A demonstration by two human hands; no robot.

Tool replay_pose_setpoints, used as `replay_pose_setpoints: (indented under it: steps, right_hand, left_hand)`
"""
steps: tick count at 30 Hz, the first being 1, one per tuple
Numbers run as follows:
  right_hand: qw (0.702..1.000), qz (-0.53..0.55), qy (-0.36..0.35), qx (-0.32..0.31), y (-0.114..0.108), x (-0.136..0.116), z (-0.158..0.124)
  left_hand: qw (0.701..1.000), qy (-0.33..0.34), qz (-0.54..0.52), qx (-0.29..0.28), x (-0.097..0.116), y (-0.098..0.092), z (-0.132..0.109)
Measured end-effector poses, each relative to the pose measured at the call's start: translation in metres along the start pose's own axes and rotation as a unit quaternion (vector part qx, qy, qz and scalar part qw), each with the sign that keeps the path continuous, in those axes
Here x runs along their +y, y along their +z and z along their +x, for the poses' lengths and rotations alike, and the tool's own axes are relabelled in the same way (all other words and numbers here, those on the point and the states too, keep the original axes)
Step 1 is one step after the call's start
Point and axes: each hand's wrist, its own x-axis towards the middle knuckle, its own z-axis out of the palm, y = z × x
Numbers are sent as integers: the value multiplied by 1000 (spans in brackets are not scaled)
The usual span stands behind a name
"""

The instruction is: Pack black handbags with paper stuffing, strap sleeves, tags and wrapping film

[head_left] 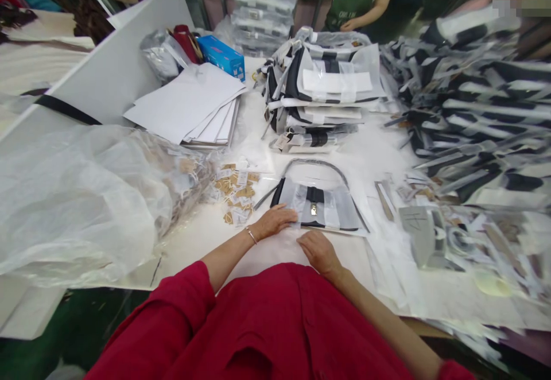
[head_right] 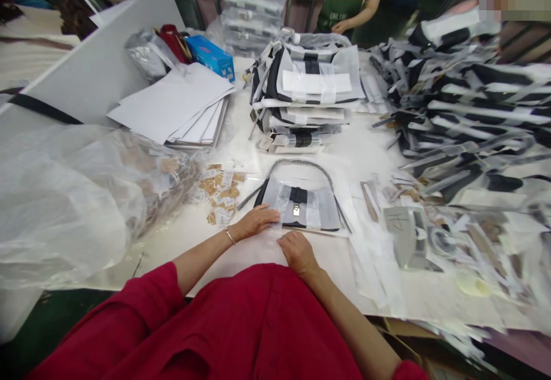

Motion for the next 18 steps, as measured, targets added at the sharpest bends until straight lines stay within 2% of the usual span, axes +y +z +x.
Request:
replay_pose_setpoints:
  steps: [4,8,13,16,18]
  right_hand:
    - [997,-63,11,-52,21,-12,-19]
    - [990,-112,38,-78,40,-16,-8]
    - [990,-112,15,-80,45,-6,6]
    - [994,-85,35,-60,44,-1,7]
    - [997,-29,56,-35,44,1,6]
  left_hand:
    - [999,-22,5,24,6,3,-1]
    - [998,-36,14,50,14,11,-1]
    - [997,-45,33,55,19,17,-1]
    - [996,-50,39,63,20,20,0]
    - [995,-55,35,72,21,22,0]
